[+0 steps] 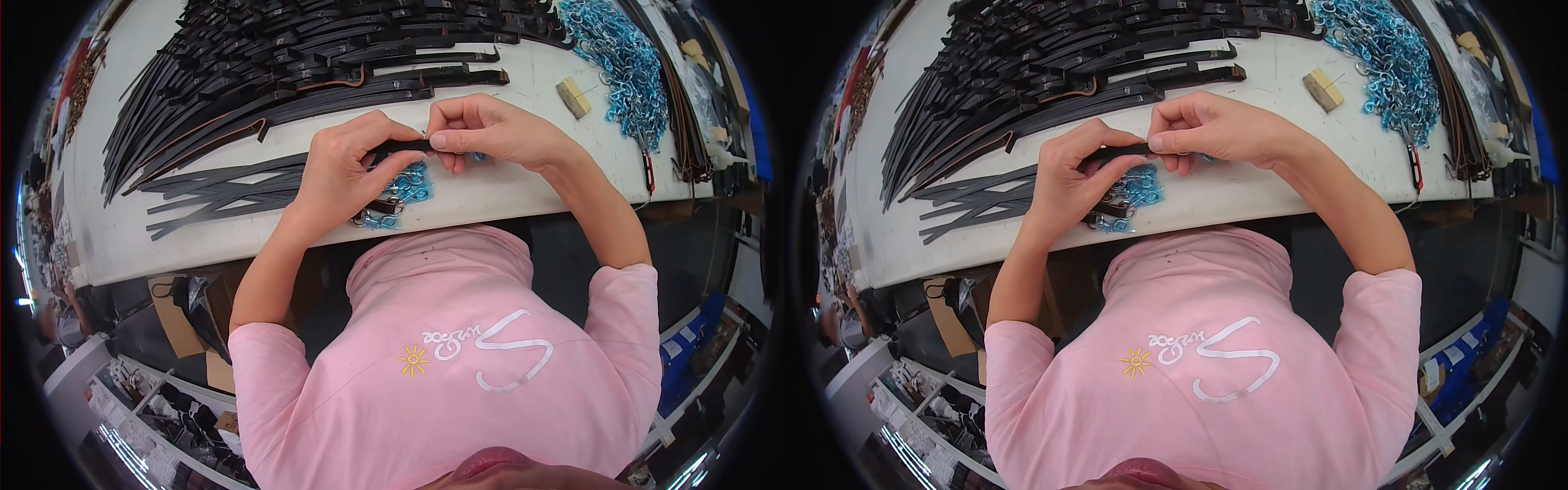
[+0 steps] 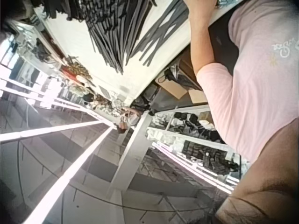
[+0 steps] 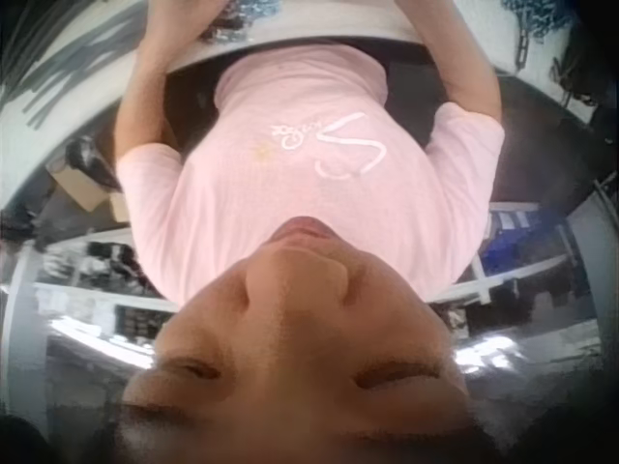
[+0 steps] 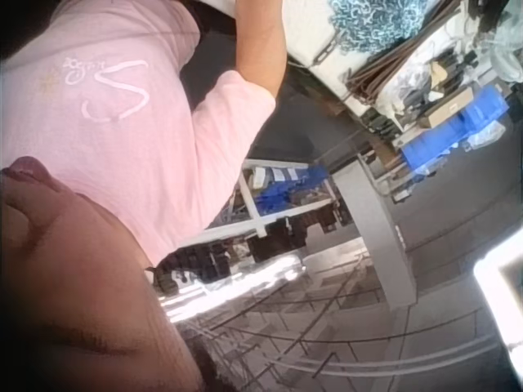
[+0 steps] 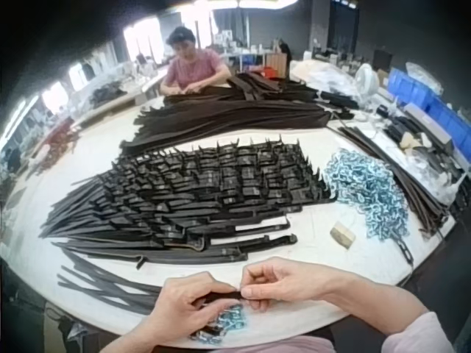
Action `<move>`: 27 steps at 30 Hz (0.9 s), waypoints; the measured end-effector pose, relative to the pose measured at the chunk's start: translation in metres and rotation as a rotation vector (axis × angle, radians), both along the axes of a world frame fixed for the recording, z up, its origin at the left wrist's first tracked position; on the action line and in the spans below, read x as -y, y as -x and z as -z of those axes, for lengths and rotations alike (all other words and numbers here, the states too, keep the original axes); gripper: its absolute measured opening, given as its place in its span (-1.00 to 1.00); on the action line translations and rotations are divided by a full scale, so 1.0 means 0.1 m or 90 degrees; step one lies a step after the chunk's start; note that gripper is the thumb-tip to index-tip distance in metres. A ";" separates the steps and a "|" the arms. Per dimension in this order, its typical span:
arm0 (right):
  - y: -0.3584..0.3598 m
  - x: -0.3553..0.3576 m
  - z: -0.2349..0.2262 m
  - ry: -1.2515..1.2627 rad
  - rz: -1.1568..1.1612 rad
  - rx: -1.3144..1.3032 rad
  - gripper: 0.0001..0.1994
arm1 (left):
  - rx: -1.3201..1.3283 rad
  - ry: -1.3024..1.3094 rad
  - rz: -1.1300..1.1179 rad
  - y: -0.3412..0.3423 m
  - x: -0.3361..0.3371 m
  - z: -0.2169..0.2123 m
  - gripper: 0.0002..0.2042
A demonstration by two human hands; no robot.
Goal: The person attaches small metal rings to the ends of black leather straps at a workbench. They repeatedly pick up a strap and a ring, thread the ring through the strap's end, and place the finished item on the table. The process is repeated for multiple straps throughout the clip.
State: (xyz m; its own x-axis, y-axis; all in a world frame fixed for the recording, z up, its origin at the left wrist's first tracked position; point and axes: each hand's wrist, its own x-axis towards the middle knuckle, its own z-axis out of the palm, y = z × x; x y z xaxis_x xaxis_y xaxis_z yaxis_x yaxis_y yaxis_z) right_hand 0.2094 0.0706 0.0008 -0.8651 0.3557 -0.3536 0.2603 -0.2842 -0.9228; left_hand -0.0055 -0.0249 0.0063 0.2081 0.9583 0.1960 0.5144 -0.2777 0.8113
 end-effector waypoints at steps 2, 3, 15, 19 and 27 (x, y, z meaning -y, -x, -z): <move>0.04 0.08 0.02 -0.041 0.041 0.021 -0.81 | 0.005 0.012 -0.011 -0.01 0.00 0.06 -0.82; 0.06 0.13 0.02 -0.061 0.059 0.033 -0.80 | 0.009 0.013 -0.021 -0.02 0.01 0.09 -0.82; 0.00 0.05 0.04 -0.045 0.028 0.027 -0.77 | -0.011 0.028 -0.028 -0.02 0.00 0.07 -0.82; 0.01 -0.01 0.04 -0.030 -0.002 0.040 -0.76 | -0.030 0.026 -0.009 -0.01 -0.01 0.07 -0.83; 0.07 0.18 0.00 -0.340 0.029 0.145 -0.78 | -0.004 0.064 -0.032 -0.05 0.03 0.13 -0.84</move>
State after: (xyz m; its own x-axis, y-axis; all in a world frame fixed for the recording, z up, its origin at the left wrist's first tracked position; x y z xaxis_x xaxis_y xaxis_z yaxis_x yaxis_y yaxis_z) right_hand 0.2025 0.0526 0.0005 -0.7679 0.5713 -0.2897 0.4671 0.1900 -0.8635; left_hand -0.0007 -0.0276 -0.0062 0.1598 0.9824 0.0968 0.5309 -0.1682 0.8306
